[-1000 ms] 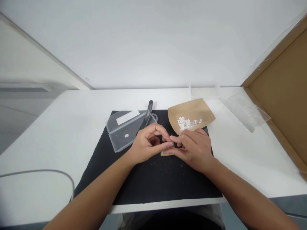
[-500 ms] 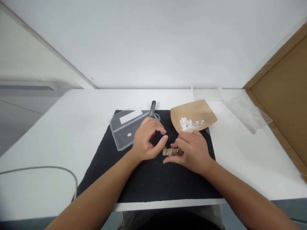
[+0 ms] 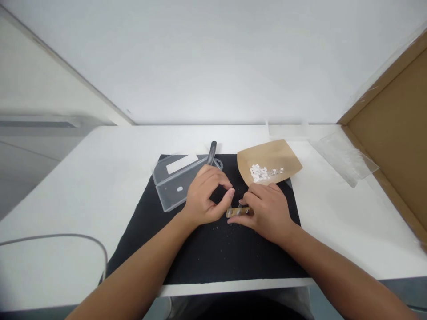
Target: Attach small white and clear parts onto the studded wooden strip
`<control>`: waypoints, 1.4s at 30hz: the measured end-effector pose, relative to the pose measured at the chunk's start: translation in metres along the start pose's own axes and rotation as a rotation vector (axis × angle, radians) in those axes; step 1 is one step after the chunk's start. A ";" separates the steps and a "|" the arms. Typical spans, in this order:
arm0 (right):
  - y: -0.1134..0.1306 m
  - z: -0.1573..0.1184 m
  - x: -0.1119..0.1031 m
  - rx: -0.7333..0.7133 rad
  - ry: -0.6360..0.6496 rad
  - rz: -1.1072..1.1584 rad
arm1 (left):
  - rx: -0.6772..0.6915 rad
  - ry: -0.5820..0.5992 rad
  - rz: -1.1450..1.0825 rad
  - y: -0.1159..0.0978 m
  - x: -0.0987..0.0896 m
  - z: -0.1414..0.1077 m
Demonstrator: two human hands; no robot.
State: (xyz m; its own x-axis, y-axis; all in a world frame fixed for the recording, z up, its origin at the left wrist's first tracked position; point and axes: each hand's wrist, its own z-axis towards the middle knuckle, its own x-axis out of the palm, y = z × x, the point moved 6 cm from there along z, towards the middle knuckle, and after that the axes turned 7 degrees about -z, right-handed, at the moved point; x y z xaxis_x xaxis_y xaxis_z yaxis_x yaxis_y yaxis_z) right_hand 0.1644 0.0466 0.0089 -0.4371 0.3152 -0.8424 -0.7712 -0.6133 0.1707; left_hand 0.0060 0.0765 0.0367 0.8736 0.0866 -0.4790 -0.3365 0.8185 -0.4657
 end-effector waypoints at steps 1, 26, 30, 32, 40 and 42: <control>0.000 0.000 0.000 0.004 -0.004 -0.001 | 0.001 -0.002 0.000 0.000 0.000 0.000; 0.002 0.003 -0.006 -0.069 0.037 0.159 | 0.000 0.018 -0.003 0.000 0.001 -0.001; 0.001 0.002 -0.002 -0.065 0.088 0.178 | 0.003 0.013 -0.003 -0.001 0.001 0.000; 0.001 0.003 0.000 -0.065 0.112 0.173 | 0.002 0.011 -0.003 -0.001 0.000 0.000; 0.002 0.003 0.002 -0.092 0.120 0.110 | -0.007 0.012 -0.006 0.001 0.002 -0.002; 0.002 0.006 -0.004 -0.118 0.100 0.109 | -0.009 0.008 -0.005 0.000 0.001 -0.002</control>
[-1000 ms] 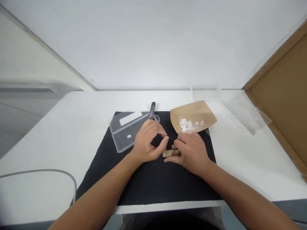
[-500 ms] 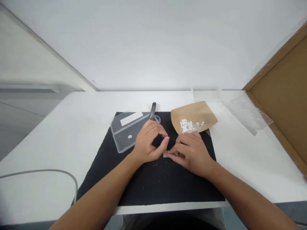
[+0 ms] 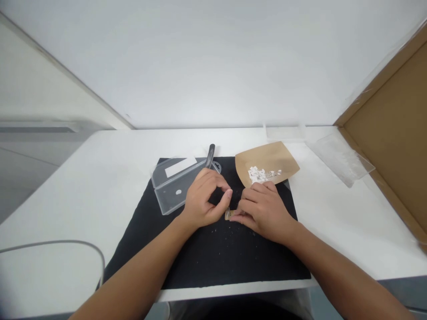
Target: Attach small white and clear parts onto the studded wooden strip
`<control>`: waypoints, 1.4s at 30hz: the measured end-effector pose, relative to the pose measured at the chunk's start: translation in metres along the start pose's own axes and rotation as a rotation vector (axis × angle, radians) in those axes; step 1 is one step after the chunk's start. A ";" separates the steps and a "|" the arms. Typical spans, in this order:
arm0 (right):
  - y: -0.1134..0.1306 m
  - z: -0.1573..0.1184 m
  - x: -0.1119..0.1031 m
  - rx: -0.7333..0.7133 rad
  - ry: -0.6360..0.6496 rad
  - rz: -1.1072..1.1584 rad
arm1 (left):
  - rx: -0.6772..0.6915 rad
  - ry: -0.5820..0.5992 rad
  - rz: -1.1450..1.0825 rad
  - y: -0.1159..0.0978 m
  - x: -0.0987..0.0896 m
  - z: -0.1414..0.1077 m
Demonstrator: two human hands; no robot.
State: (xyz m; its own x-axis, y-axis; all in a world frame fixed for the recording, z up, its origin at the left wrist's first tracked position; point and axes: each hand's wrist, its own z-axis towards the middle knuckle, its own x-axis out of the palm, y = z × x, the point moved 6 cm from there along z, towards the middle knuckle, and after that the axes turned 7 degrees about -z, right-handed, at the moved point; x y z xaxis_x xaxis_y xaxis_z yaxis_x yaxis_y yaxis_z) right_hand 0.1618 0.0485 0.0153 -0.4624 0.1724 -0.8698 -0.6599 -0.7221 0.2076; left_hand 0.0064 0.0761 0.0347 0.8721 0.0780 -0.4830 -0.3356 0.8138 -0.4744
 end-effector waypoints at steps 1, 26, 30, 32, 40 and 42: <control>-0.001 0.001 -0.005 -0.010 -0.019 0.004 | -0.001 -0.003 -0.001 0.000 0.000 0.000; -0.191 -0.079 -0.103 1.025 -0.152 -0.550 | 0.011 0.050 -0.056 0.008 0.007 -0.013; -0.201 -0.085 -0.084 1.048 0.007 -0.513 | 0.003 0.056 -0.045 0.007 0.007 -0.012; -0.206 -0.091 -0.078 1.072 0.076 -0.485 | -0.001 0.062 -0.041 0.007 0.007 -0.012; -0.208 -0.099 -0.074 1.113 0.202 -0.427 | 0.029 0.077 -0.039 0.002 0.007 -0.011; -0.210 -0.099 -0.077 1.108 0.199 -0.414 | 0.029 0.082 -0.033 0.002 0.007 -0.011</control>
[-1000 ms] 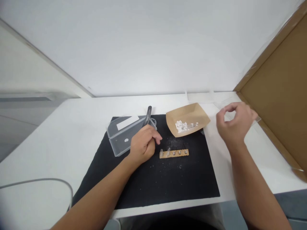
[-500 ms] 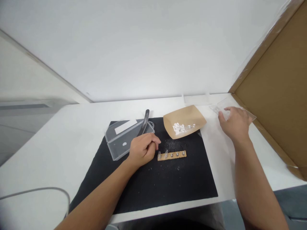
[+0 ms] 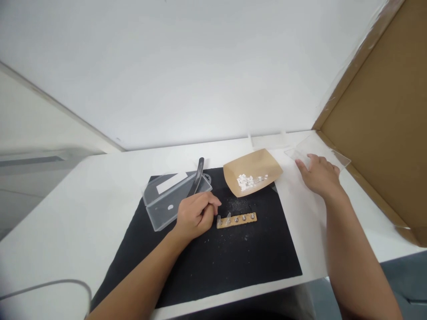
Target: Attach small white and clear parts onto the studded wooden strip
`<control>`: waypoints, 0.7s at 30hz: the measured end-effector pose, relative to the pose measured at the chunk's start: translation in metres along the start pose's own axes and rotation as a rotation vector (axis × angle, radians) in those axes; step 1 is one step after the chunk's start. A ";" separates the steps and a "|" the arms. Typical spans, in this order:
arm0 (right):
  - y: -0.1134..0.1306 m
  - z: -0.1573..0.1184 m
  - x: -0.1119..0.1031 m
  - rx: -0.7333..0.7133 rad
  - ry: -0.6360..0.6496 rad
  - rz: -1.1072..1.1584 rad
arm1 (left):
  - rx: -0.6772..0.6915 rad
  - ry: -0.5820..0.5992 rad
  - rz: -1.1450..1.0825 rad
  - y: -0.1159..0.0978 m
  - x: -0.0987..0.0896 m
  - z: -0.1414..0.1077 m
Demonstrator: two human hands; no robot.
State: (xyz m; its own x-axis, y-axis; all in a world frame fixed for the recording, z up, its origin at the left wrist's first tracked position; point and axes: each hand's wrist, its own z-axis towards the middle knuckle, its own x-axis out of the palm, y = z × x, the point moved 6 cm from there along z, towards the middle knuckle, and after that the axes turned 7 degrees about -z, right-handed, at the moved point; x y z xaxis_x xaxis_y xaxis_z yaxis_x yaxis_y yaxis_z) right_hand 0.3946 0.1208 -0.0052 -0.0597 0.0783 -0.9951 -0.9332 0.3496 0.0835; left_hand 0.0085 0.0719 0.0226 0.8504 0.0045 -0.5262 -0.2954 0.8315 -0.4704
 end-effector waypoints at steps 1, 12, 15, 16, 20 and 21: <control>-0.002 0.001 -0.002 0.004 -0.004 0.017 | -0.001 -0.001 0.003 0.000 0.000 0.000; -0.056 0.011 0.004 0.321 -0.009 0.138 | -0.003 -0.005 0.028 0.001 0.000 -0.001; -0.061 0.016 0.019 0.275 0.075 0.073 | 0.005 -0.004 0.032 0.000 0.000 0.000; -0.060 0.016 0.021 0.271 0.074 0.057 | 0.009 -0.001 0.033 0.000 0.000 0.000; -0.050 0.013 0.023 0.291 0.043 0.045 | 0.020 -0.001 0.044 -0.001 0.000 0.000; -0.047 0.012 0.023 0.294 0.035 0.043 | 0.020 -0.002 0.045 -0.001 0.000 0.000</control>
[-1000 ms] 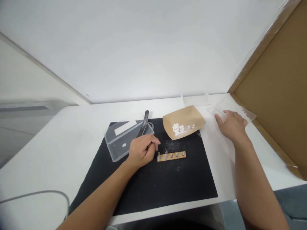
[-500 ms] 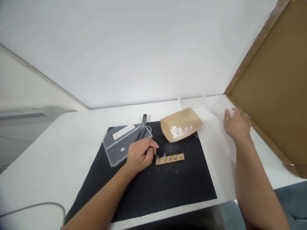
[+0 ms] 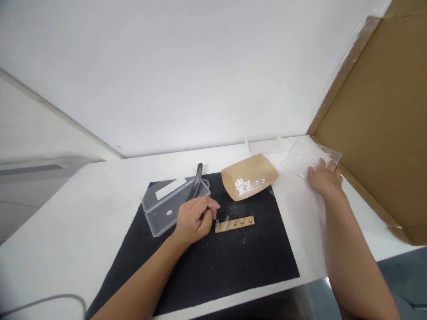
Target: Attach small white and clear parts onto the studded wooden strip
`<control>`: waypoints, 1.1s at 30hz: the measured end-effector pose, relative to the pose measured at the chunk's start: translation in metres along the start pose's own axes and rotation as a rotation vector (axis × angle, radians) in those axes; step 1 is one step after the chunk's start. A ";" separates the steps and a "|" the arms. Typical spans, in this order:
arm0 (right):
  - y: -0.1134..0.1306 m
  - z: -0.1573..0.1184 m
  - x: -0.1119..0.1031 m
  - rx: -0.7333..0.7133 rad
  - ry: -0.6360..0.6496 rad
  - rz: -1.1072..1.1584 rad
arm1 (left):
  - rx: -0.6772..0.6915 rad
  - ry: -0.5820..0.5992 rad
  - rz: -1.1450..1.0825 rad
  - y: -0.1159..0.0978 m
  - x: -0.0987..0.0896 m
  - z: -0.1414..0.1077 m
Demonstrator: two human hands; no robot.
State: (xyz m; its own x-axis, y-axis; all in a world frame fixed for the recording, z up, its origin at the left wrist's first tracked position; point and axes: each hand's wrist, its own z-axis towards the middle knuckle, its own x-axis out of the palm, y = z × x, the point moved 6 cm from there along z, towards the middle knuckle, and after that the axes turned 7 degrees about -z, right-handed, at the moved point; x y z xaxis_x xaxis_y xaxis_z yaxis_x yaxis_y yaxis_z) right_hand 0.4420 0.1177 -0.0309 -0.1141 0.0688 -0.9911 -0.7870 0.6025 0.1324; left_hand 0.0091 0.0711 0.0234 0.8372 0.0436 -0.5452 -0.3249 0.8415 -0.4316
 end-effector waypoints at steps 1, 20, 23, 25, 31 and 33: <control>0.002 -0.001 0.000 0.000 -0.008 -0.001 | -0.001 0.001 0.001 0.000 0.000 0.000; 0.016 0.006 0.004 -0.218 -0.271 -0.182 | 0.033 0.061 -0.005 0.000 0.004 -0.002; 0.018 0.004 -0.002 -0.255 -0.323 -0.174 | 0.033 0.073 -0.007 -0.001 0.004 -0.002; 0.018 0.003 -0.006 -0.259 -0.370 -0.155 | 0.032 0.073 -0.009 -0.001 0.004 -0.001; 0.009 0.008 -0.020 -0.265 -0.542 -0.058 | 0.046 0.073 -0.007 -0.003 0.004 0.000; 0.007 0.010 -0.023 -0.270 -0.564 -0.012 | 0.052 0.074 -0.011 -0.003 0.005 -0.001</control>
State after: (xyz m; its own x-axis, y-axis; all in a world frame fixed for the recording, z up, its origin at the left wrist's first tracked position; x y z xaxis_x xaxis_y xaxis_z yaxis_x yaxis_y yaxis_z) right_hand 0.4457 0.1281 -0.0070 0.1748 0.5170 -0.8380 -0.9204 0.3882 0.0475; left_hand 0.0137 0.0682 0.0219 0.8051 -0.0040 -0.5932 -0.2913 0.8685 -0.4011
